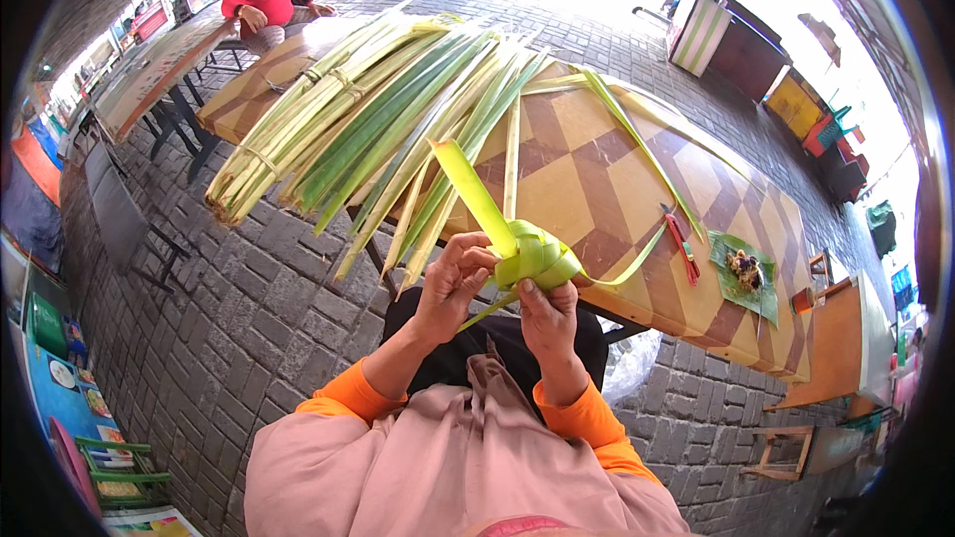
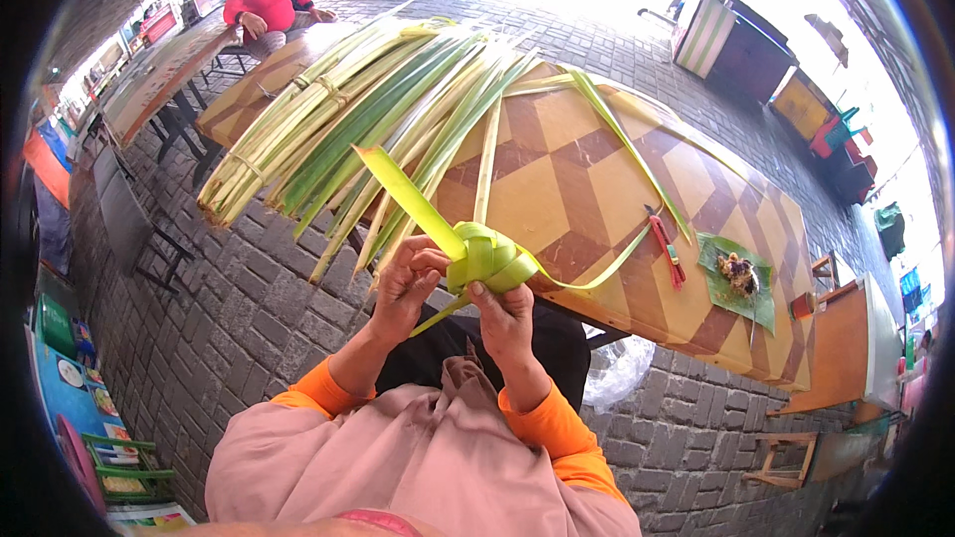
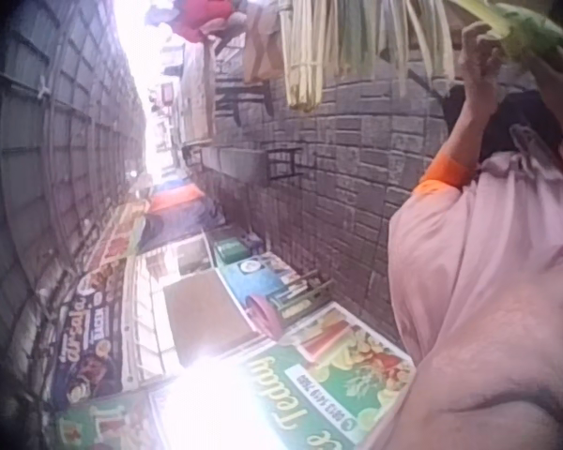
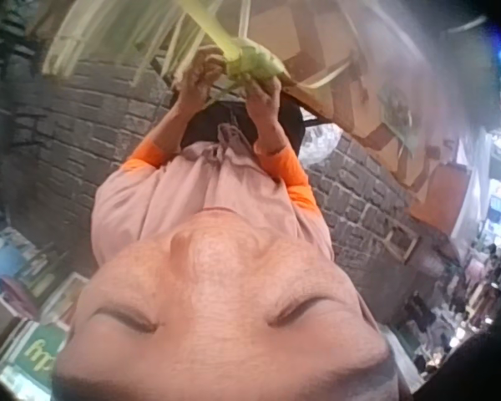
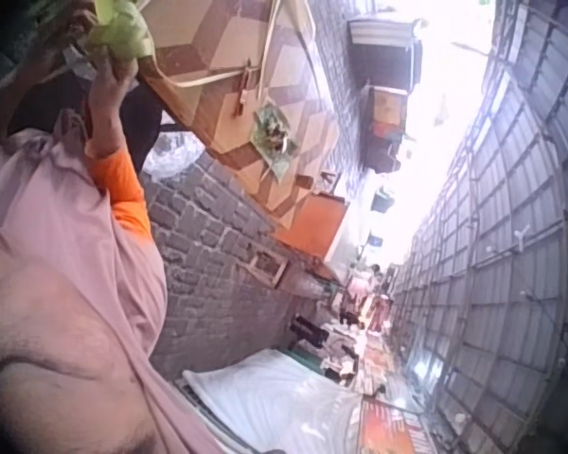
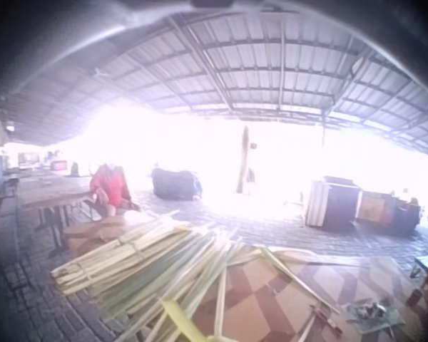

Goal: The person weaves long green leaves into a small, structured packet by hand. They fold and interlace the leaf strips to form a compact shape, then place the finished item into a plastic bag on the table.

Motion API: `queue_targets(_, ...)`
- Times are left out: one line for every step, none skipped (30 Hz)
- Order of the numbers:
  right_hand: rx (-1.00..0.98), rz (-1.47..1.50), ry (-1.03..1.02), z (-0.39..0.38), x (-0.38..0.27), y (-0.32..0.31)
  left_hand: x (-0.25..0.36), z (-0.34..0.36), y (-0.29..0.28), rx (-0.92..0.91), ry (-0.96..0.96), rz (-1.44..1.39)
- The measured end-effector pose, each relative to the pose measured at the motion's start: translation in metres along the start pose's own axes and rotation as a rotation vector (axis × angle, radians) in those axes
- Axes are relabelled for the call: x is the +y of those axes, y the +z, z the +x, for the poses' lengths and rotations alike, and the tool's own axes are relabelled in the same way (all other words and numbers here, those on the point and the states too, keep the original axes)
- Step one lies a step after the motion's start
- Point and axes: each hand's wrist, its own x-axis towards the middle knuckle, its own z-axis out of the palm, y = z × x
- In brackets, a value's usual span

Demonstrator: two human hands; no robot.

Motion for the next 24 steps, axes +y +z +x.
queue_targets(0.004,0.004,0.002,-0.001,0.000,-0.003,0.000,0.002,0.000,-0.011,-0.003,0.002)
queue_targets(0.008,0.009,0.004,-0.002,0.001,-0.005,0.003,0.000,0.001,-0.019,-0.045,0.016)
queue_targets(-0.009,0.002,-0.004,-0.002,0.003,-0.008,0.002,0.000,0.000,-0.036,-0.048,0.026)
queue_targets(-0.025,-0.006,-0.011,-0.002,0.006,-0.011,-0.001,0.000,-0.001,-0.052,-0.051,0.036)
queue_targets(-0.042,-0.013,-0.018,-0.002,0.007,-0.012,-0.003,0.000,-0.003,-0.069,-0.055,0.046)
queue_targets(-0.046,-0.026,-0.004,-0.002,0.006,-0.011,-0.003,-0.001,-0.003,-0.074,-0.048,0.048)
queue_targets(-0.050,-0.039,0.009,-0.003,0.004,-0.009,-0.004,-0.001,-0.004,-0.058,-0.024,0.028)
queue_targets(-0.053,-0.052,0.023,-0.004,0.002,-0.007,-0.006,0.000,-0.007,-0.043,0.000,0.009)
queue_targets(-0.070,-0.110,0.028,-0.005,0.002,-0.007,-0.010,0.001,-0.009,-0.030,0.025,-0.015)
queue_targets(-0.087,-0.168,0.032,-0.008,0.001,-0.007,-0.012,0.002,-0.006,0.038,0.002,-0.160)
queue_targets(-0.104,-0.226,0.036,-0.010,0.000,-0.006,-0.011,0.001,-0.006,0.044,-0.025,-0.138)
queue_targets(-0.121,-0.260,0.094,-0.013,-0.009,0.004,-0.001,0.002,-0.005,0.047,-0.052,-0.113)
queue_targets(-0.154,-0.299,0.095,-0.013,-0.009,0.005,0.005,0.004,-0.005,0.049,-0.079,-0.088)
queue_targets(-0.188,-0.338,0.096,-0.013,-0.009,0.004,0.000,0.002,-0.011,0.010,-0.115,0.008)
queue_targets(-0.222,-0.377,0.098,-0.013,-0.010,0.005,-0.004,0.001,-0.013,-0.006,-0.056,0.050)
queue_targets(-0.245,-0.364,0.116,-0.012,-0.012,0.005,-0.006,0.001,-0.015,-0.022,0.003,0.093)
queue_targets(-0.235,-0.363,0.114,-0.012,-0.012,0.003,-0.009,0.000,-0.017,-0.038,0.062,0.135)
queue_targets(-0.226,-0.367,0.113,-0.013,-0.009,-0.001,-0.013,0.000,-0.015,-0.006,0.083,0.086)
queue_targets(-0.217,-0.370,0.112,-0.013,-0.006,-0.006,-0.013,0.000,-0.016,-0.010,0.041,0.075)
queue_targets(-0.191,-0.330,0.100,-0.013,-0.003,-0.011,-0.012,0.000,-0.017,-0.013,-0.001,0.065)
queue_targets(-0.164,-0.288,0.088,-0.013,0.000,-0.014,-0.010,0.000,-0.018,-0.018,-0.045,0.056)
queue_targets(-0.137,-0.246,0.076,-0.013,0.001,-0.017,-0.007,0.000,-0.020,-0.023,-0.090,0.047)
queue_targets(-0.117,-0.173,0.087,-0.011,0.000,-0.018,-0.004,0.001,-0.023,-0.066,-0.097,0.057)
queue_targets(-0.094,-0.100,0.102,-0.009,-0.001,-0.018,-0.001,0.002,-0.026,-0.108,-0.109,0.067)
